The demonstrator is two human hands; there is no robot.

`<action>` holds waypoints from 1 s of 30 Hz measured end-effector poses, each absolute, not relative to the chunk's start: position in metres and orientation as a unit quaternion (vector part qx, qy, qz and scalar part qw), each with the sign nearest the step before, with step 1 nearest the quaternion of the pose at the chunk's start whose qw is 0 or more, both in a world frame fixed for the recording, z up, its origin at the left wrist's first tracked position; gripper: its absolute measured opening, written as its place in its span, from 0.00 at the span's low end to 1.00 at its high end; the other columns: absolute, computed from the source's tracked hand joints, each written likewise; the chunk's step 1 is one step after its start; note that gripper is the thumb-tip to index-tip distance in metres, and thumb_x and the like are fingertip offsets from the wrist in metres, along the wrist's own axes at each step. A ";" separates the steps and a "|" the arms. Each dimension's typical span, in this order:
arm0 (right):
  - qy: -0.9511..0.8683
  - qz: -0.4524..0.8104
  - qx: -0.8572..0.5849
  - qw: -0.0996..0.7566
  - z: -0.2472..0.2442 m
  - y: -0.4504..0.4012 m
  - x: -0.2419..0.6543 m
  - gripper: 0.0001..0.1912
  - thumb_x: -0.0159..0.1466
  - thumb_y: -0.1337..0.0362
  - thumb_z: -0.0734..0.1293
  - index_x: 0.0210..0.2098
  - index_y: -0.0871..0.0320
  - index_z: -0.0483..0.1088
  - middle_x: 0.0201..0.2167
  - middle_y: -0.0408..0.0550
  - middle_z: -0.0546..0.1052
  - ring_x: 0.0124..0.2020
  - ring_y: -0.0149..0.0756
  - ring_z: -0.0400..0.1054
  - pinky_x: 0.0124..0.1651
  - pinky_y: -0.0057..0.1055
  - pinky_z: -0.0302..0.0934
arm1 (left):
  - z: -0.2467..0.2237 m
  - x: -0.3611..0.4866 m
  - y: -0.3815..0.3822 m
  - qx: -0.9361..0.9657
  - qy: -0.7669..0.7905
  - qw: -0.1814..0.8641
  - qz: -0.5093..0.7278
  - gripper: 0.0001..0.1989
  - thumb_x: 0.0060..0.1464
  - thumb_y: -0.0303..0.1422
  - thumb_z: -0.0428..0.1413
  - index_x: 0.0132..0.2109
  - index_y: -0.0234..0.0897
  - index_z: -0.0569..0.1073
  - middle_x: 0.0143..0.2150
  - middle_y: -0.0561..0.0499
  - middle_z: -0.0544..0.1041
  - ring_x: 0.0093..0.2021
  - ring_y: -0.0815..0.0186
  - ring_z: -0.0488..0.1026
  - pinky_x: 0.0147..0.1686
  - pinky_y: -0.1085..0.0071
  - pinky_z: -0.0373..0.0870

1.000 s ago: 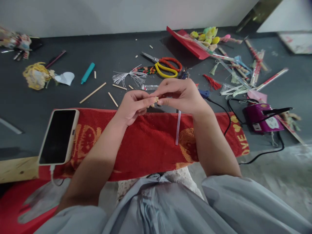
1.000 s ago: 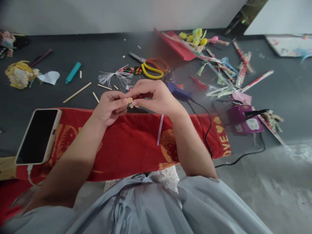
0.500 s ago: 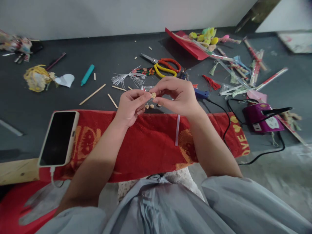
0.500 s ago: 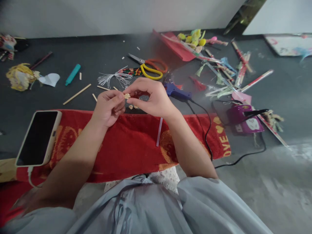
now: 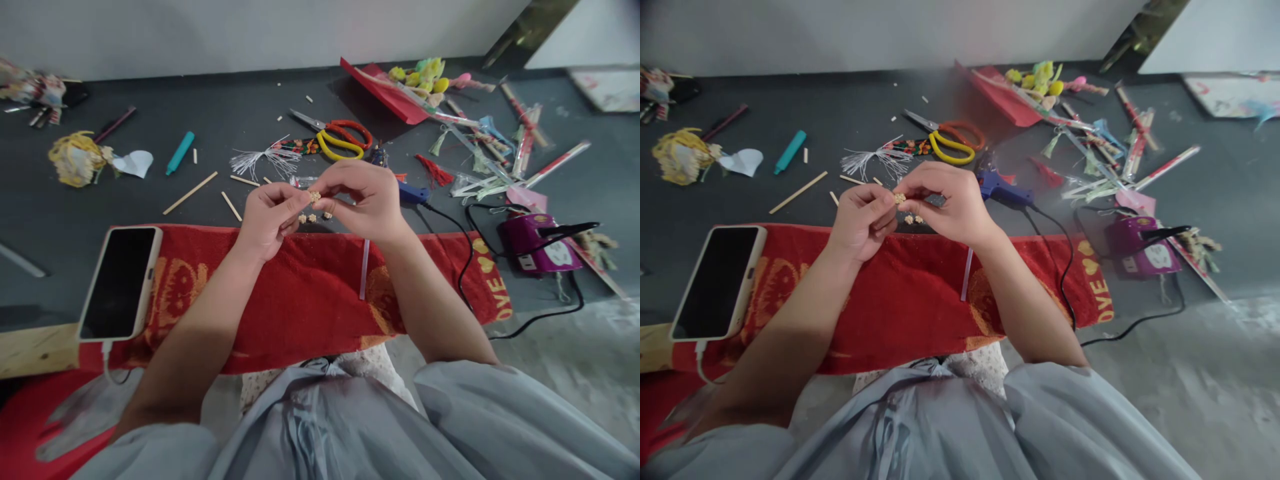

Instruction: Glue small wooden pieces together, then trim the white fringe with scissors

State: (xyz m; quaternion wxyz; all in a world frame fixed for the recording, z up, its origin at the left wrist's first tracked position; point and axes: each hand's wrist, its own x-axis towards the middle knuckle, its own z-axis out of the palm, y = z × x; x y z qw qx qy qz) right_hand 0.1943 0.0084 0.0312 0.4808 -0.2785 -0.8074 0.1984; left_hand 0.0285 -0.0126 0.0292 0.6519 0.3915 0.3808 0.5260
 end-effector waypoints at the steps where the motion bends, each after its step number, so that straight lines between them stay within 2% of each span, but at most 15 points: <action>1: -0.808 0.197 -0.273 0.483 0.031 0.008 0.194 0.16 0.61 0.49 0.69 0.34 0.56 0.75 0.28 0.43 0.76 0.29 0.28 0.68 0.33 0.28 0.64 | 0.029 0.029 -0.013 0.390 0.383 0.653 0.524 0.16 0.36 0.37 0.71 0.20 0.36 0.71 0.12 0.63 0.55 0.13 0.82 0.49 0.13 0.81 0.46; 6: -0.809 0.197 -0.271 0.483 0.031 0.008 0.194 0.17 0.61 0.48 0.68 0.34 0.55 0.75 0.28 0.43 0.76 0.29 0.28 0.68 0.35 0.29 0.64 | 0.029 0.029 -0.013 0.387 0.396 0.654 0.515 0.17 0.39 0.36 0.70 0.20 0.36 0.70 0.12 0.63 0.55 0.13 0.82 0.49 0.12 0.81 0.46; 12: -0.783 0.246 -0.271 0.504 0.024 0.010 0.191 0.14 0.63 0.52 0.68 0.36 0.57 0.75 0.30 0.43 0.77 0.31 0.26 0.69 0.34 0.26 0.63 | 0.027 0.030 -0.011 0.384 0.396 0.643 0.531 0.19 0.38 0.41 0.71 0.20 0.36 0.69 0.12 0.63 0.53 0.13 0.81 0.48 0.12 0.82 0.46; 19: -0.784 0.237 -0.294 0.492 0.018 0.016 0.191 0.15 0.66 0.52 0.65 0.42 0.56 0.76 0.33 0.43 0.76 0.33 0.27 0.70 0.38 0.29 0.65 | 0.018 0.028 -0.005 0.417 0.398 0.606 0.547 0.16 0.38 0.42 0.70 0.27 0.37 0.74 0.14 0.63 0.56 0.13 0.81 0.49 0.11 0.80 0.45; 24: -0.785 0.198 -0.306 0.500 0.018 0.016 0.191 0.14 0.64 0.53 0.67 0.41 0.54 0.78 0.32 0.43 0.77 0.33 0.28 0.69 0.39 0.32 0.67 | 0.017 0.028 -0.005 0.425 0.400 0.605 0.542 0.15 0.39 0.42 0.70 0.27 0.37 0.75 0.14 0.63 0.57 0.13 0.81 0.50 0.11 0.80 0.46; 30: -0.771 0.203 -0.318 0.512 0.021 0.014 0.191 0.13 0.63 0.53 0.68 0.38 0.54 0.79 0.30 0.43 0.78 0.32 0.29 0.71 0.39 0.32 0.67 | 0.021 0.030 -0.007 0.391 0.407 0.633 0.530 0.17 0.34 0.41 0.71 0.24 0.37 0.74 0.13 0.63 0.56 0.13 0.82 0.48 0.11 0.81 0.45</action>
